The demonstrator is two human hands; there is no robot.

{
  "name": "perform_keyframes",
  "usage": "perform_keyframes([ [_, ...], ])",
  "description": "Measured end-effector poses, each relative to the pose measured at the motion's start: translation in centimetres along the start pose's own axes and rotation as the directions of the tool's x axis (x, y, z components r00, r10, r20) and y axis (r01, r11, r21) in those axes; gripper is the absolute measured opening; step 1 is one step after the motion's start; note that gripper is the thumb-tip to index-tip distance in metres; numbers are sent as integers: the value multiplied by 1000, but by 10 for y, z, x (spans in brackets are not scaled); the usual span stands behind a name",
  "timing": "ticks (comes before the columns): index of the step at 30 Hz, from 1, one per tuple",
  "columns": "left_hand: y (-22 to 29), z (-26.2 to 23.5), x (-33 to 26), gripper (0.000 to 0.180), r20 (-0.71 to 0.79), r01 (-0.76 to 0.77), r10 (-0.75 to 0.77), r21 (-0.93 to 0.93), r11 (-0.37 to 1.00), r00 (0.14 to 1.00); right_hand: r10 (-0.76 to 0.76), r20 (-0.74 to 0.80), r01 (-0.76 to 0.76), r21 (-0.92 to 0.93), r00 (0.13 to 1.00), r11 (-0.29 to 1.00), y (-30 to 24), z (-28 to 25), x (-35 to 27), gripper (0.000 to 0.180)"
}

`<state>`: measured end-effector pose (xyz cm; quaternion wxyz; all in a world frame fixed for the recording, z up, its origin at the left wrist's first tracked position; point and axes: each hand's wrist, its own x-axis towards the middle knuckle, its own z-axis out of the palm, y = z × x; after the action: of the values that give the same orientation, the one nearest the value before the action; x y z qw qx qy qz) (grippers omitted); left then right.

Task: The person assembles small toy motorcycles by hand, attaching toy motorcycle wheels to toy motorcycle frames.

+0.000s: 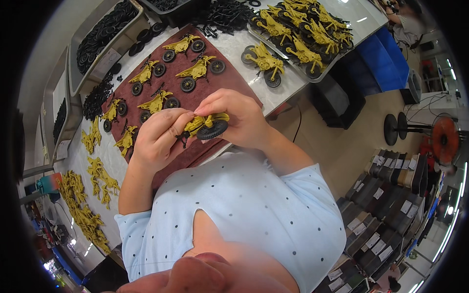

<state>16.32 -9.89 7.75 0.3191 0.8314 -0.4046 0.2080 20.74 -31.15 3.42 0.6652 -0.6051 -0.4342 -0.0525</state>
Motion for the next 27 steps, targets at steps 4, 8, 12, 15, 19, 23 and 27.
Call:
perform_keyframes([
  [4, 2, 0, 0, 49, -21, -38, 38, -9, 999, 999, -49, 31, 50, -36, 998, 998, -2, 0, 1, 42],
  [8, 2, 1, -1, 51, -32, -78, 80, 42, 996, 996, -62, -11, 61, -84, 998, 995, -1, 5, -3, 41],
  [12, 1, 1, -3, 50, -46, -70, 72, 55, 996, 996, -63, -28, 61, -58, 998, 996, 5, 8, -4, 41],
  [15, -3, 3, -10, 49, -79, -37, 41, 55, 998, 996, -68, 15, 69, -73, 998, 995, 6, 6, 2, 44],
  [19, 1, 7, -14, 48, -125, 79, -64, 118, 990, 990, -43, -142, 42, -10, 989, 999, 10, 11, 2, 60],
  [23, 2, 8, -13, 44, -173, 191, -128, 424, 886, 977, -194, -231, 67, -464, 953, 883, -12, 10, -1, 59],
  [27, 5, 11, -7, 38, -142, 196, -141, 542, 817, 980, -194, -68, 54, -827, 979, 560, -22, 30, 9, 35],
])
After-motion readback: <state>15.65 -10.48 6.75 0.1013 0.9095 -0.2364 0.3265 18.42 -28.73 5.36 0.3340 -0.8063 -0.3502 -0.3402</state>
